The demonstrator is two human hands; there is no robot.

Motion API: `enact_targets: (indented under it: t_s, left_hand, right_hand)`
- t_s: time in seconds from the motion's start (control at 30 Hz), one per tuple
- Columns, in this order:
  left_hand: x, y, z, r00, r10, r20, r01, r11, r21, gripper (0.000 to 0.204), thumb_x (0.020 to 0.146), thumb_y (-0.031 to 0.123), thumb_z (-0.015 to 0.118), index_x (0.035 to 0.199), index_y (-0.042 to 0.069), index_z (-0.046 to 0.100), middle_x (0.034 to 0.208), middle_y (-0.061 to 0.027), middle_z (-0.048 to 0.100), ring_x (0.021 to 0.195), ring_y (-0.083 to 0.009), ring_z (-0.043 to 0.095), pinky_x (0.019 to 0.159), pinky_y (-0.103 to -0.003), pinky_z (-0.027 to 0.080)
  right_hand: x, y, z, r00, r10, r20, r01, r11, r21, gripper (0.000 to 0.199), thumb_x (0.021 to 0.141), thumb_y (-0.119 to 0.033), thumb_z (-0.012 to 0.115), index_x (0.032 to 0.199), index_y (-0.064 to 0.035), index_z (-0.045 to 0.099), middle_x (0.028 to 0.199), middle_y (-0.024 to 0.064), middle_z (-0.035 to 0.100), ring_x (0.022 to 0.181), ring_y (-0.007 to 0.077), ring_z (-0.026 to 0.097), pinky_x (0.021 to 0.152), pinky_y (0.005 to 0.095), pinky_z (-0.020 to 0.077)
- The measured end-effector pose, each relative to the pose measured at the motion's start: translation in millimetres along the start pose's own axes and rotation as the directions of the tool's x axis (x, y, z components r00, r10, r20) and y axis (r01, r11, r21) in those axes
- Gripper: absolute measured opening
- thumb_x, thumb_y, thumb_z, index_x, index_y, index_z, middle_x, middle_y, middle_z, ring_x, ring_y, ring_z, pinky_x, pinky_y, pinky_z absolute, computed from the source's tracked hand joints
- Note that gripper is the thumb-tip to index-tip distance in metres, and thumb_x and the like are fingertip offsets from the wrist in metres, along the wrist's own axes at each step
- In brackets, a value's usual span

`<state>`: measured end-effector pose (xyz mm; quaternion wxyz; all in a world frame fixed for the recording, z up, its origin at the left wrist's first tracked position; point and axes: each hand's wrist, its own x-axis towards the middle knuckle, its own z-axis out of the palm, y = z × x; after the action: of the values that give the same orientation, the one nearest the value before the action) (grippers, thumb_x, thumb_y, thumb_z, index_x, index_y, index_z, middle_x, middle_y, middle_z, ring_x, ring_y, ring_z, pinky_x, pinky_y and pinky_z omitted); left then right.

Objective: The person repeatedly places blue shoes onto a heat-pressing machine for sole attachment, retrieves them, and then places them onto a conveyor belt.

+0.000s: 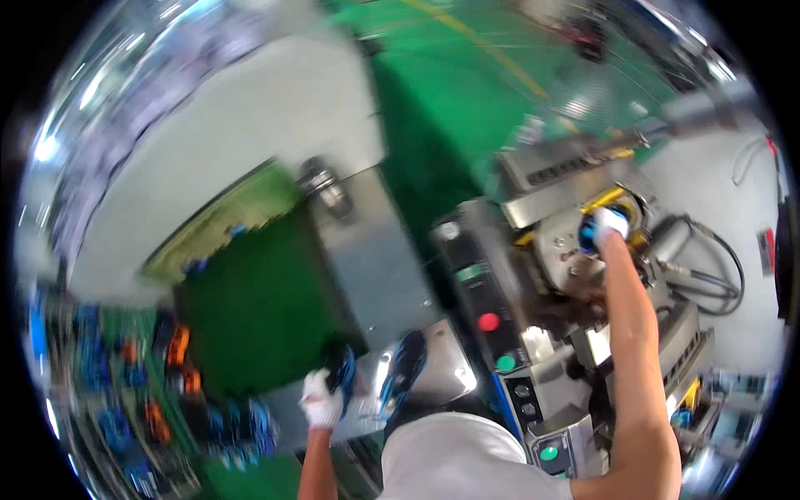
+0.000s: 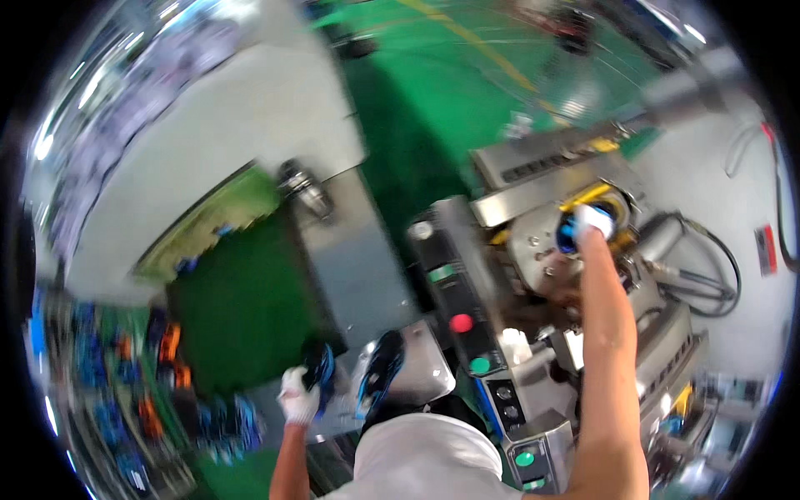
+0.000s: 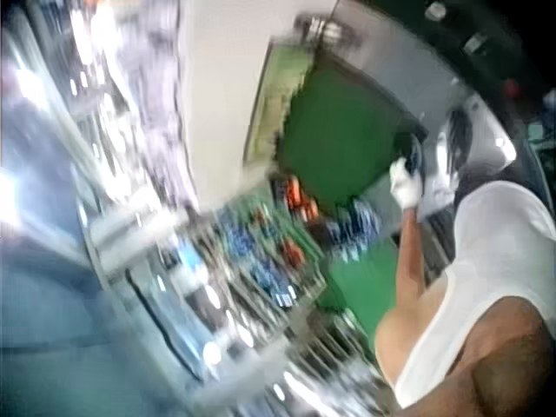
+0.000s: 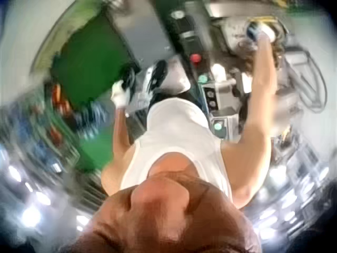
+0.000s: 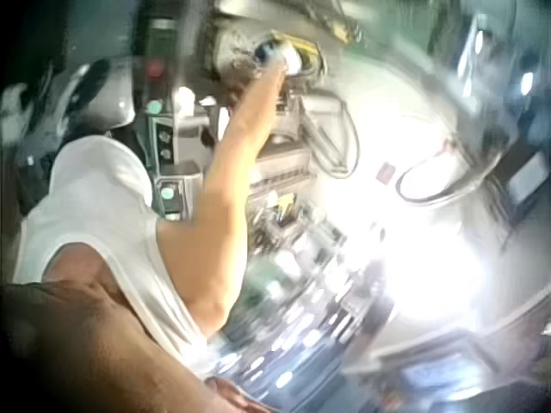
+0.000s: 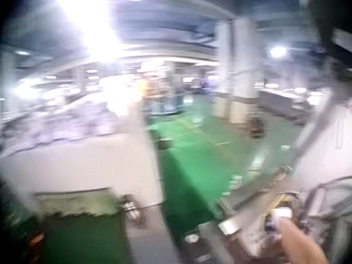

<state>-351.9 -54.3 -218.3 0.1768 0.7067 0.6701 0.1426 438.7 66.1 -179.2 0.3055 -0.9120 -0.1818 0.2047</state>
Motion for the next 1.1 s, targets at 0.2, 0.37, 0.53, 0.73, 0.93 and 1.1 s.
enact_targets:
  t_s: [0.2,0.37,0.53,0.73,0.93,1.1]
  left_hand:
    - [8.5,1.2,38.6,1.000,-0.018,-0.012,0.015,0.980,-0.201,0.084,0.082,0.022,0.079,0.155,0.010,0.039,0.136,-0.0234,0.060,0.124,-0.0441,0.058,0.105,-0.052,0.048]
    - [-43.5,-40.1,6.9,0.950,-0.251,0.183,0.302,0.886,-0.351,0.100,0.078,0.027,0.085,0.159,0.004,0.030,0.151,-0.0243,0.050,0.138,-0.0411,0.050,0.118,-0.046,0.040]
    - [-14.8,-18.3,32.5,0.896,-0.283,0.342,0.376,0.893,-0.247,0.071,0.080,0.032,0.082,0.140,0.009,0.051,0.123,-0.0207,0.067,0.114,-0.0378,0.066,0.099,-0.049,0.050]
    - [-13.1,-59.6,32.9,0.920,-0.151,0.362,0.288,0.886,-0.364,0.062,0.081,0.026,0.079,0.136,0.009,0.055,0.114,-0.0188,0.074,0.107,-0.0365,0.072,0.095,-0.047,0.054]
    - [25.4,-60.8,18.6,0.857,-0.019,0.516,0.300,0.832,-0.467,0.082,0.076,0.032,0.083,0.143,0.001,0.046,0.123,-0.0223,0.070,0.111,-0.0383,0.069,0.101,-0.045,0.052]
    - [77.8,-64.3,12.5,0.809,-0.097,0.579,0.324,0.896,-0.303,0.084,0.072,0.038,0.085,0.137,-0.005,0.052,0.120,-0.0269,0.069,0.110,-0.0418,0.069,0.098,-0.047,0.054]
  right_hand:
    - [32.9,57.2,-104.5,0.815,0.267,0.513,-0.557,0.606,0.569,0.020,0.097,-0.034,0.069,0.106,-0.0158,0.072,0.098,0.0036,0.072,0.087,0.0231,0.068,0.082,0.0421,0.0601]
    - [-239.7,-29.9,-53.8,0.795,-0.549,-0.256,0.592,0.794,0.138,0.060,0.101,-0.033,0.069,0.148,0.0011,0.052,0.139,0.0154,0.062,0.118,0.0226,0.063,0.102,0.0363,0.0512]
    - [-422.3,66.1,53.1,0.801,-0.595,0.064,0.598,0.788,-0.148,0.099,0.083,-0.031,0.084,0.161,0.0005,0.031,0.165,0.0250,0.033,0.149,0.0386,0.039,0.125,0.0475,0.0273]
    - [-436.3,79.6,116.8,0.857,-0.371,0.359,0.515,0.570,-0.640,0.092,0.086,-0.049,0.076,0.149,0.0076,0.040,0.139,0.0326,0.056,0.134,0.0359,0.054,0.114,0.0439,0.0391]
    - [-570.0,82.4,267.5,0.960,-0.208,0.185,0.275,0.810,-0.518,0.080,0.081,-0.044,0.080,0.142,0.0002,0.051,0.106,0.0231,0.073,0.106,0.0318,0.071,0.093,0.0419,0.0530]
    - [-585.8,48.7,300.7,0.975,0.210,0.072,-0.195,0.965,-0.175,0.072,0.079,-0.038,0.081,0.132,0.0048,0.057,0.105,0.0250,0.073,0.096,0.0373,0.072,0.089,0.0443,0.0562]
